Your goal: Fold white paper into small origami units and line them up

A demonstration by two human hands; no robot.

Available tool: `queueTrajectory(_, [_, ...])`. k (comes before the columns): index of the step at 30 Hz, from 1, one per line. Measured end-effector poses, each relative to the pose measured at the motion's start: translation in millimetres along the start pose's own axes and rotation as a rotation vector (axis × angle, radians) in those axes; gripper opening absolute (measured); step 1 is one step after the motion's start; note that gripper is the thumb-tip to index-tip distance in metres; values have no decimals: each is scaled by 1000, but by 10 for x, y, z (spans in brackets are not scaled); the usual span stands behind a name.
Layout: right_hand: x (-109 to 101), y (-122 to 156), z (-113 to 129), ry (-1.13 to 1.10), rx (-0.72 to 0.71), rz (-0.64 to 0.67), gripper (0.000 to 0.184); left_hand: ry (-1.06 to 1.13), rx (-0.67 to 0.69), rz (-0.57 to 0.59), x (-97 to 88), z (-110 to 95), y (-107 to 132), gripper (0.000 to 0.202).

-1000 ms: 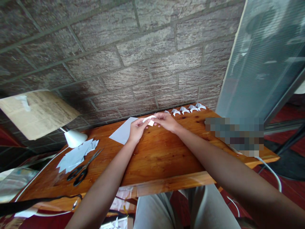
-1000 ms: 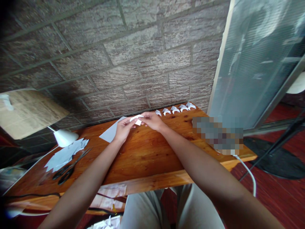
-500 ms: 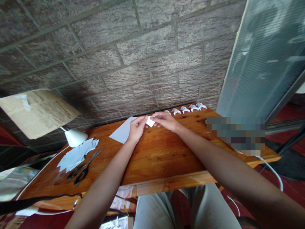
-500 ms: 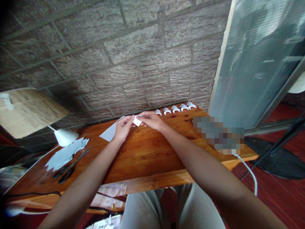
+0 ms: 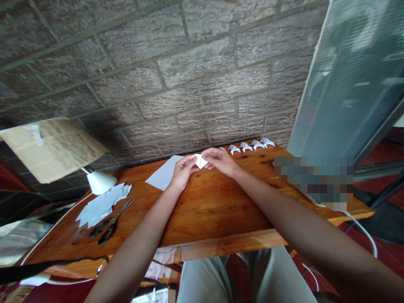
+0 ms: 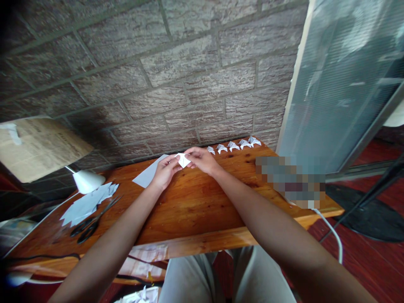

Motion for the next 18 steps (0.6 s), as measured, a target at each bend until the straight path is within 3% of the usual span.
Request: queueTrajectory(18, [73, 13, 53, 78, -83, 32, 28, -4, 24, -23, 2, -34, 21, 28])
Point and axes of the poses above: each hand's wrist, its own y-axis away from the middle knuckle, its own x-axis out of the palm, z = x × y, the point moved 9 cm from there along -y, towards the middle knuckle, and after that the axes turned 7 degrees about -y, right-handed, at the moved point
